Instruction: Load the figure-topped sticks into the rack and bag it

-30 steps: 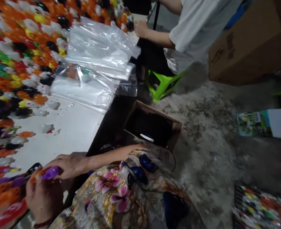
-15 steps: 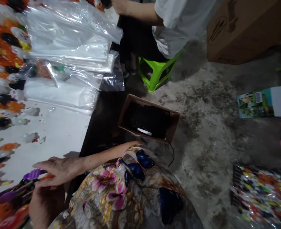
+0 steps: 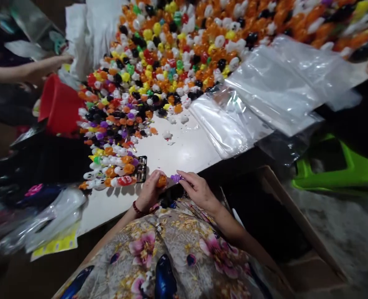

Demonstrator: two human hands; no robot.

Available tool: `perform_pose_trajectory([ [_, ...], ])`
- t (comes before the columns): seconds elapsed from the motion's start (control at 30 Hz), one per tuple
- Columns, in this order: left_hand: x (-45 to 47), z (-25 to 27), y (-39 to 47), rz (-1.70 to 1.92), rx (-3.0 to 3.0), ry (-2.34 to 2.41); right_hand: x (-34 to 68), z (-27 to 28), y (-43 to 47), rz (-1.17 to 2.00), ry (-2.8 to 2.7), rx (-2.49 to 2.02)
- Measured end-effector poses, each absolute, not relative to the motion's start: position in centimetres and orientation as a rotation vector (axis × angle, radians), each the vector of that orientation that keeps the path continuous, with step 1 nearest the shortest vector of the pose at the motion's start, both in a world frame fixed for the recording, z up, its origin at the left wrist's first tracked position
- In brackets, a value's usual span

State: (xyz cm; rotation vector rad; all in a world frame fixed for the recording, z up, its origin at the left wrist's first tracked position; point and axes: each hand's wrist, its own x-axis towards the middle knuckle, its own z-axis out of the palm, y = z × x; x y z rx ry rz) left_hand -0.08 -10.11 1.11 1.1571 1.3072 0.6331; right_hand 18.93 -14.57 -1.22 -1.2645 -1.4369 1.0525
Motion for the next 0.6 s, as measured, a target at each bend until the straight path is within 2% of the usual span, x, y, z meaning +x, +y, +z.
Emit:
perform_pose_trajectory([
  [0.17, -0.5, 1.5, -10.4, 0.611, 1.060, 1.271, 18.2, 0.0, -14.5, 1.008, -1.538, -1.272],
  [0.6, -1.1, 2.3, -10.1, 0.522, 1.478, 1.248, 17.6, 1.4, -14.2, 1.000, -1.860, -1.264],
])
